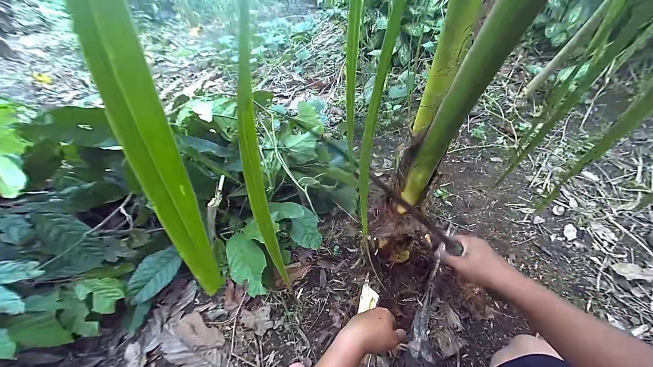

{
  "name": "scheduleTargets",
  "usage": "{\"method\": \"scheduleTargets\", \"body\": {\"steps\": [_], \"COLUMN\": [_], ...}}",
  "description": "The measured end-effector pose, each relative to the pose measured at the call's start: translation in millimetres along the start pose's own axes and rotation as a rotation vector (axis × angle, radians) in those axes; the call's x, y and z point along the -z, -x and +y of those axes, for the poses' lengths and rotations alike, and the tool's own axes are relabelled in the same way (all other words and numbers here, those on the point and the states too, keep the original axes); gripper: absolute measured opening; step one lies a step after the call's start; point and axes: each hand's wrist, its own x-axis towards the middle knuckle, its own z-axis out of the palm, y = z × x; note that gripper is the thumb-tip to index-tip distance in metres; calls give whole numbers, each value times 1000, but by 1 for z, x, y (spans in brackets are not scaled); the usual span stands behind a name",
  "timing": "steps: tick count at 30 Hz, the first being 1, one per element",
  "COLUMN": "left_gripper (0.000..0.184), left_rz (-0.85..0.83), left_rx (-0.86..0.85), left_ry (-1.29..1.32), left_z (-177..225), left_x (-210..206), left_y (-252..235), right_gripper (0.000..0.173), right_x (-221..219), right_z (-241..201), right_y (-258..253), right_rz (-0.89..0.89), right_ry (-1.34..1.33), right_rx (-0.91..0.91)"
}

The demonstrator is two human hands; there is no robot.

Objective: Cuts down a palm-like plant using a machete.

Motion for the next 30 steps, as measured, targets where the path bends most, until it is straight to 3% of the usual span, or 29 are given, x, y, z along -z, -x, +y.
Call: {"method": "scheduleTargets", "body": {"steps": [2, 4, 9, 12, 17, 19, 23, 25, 30], "left_gripper": [49, 49, 52, 51, 50, 50, 51, 51, 50], "left_rz": [1, -1, -3, -5, -20, -26, -52, -46, -34], "left_rx": [-2, 1, 7, 1, 21, 16, 11, 11, 5], "left_ry": [8, 7, 5, 1, 26, 21, -1, -7, -1], "left_z": [1, 2, -1, -1, 5, 7, 9, 7, 5], "left_x": [-1, -2, -1, -3, -8, -7, -6, -5, -6], "left_y": [-1, 0, 4, 2, -1, -1, 2, 2, -3], "right_gripper": [45, 43, 42, 40, 43, 41, 43, 41, 43], "right_x": [20, 15, -61, -46, 14, 5, -68, -86, -26], "right_z": [-21, -11, 90, 69, -1, 7, 99, 117, 48], "right_y": [4, -3, -31, -21, 3, -3, -25, -24, -7], "right_rz": [118, 161, -186, -167, 114, 163, -229, -292, -67], "right_ry": [-40, -53, 36, -2, -78, -77, 85, 73, 13], "right_rx": [71, 53, -256, -190, 43, 47, -266, -328, -110]}}
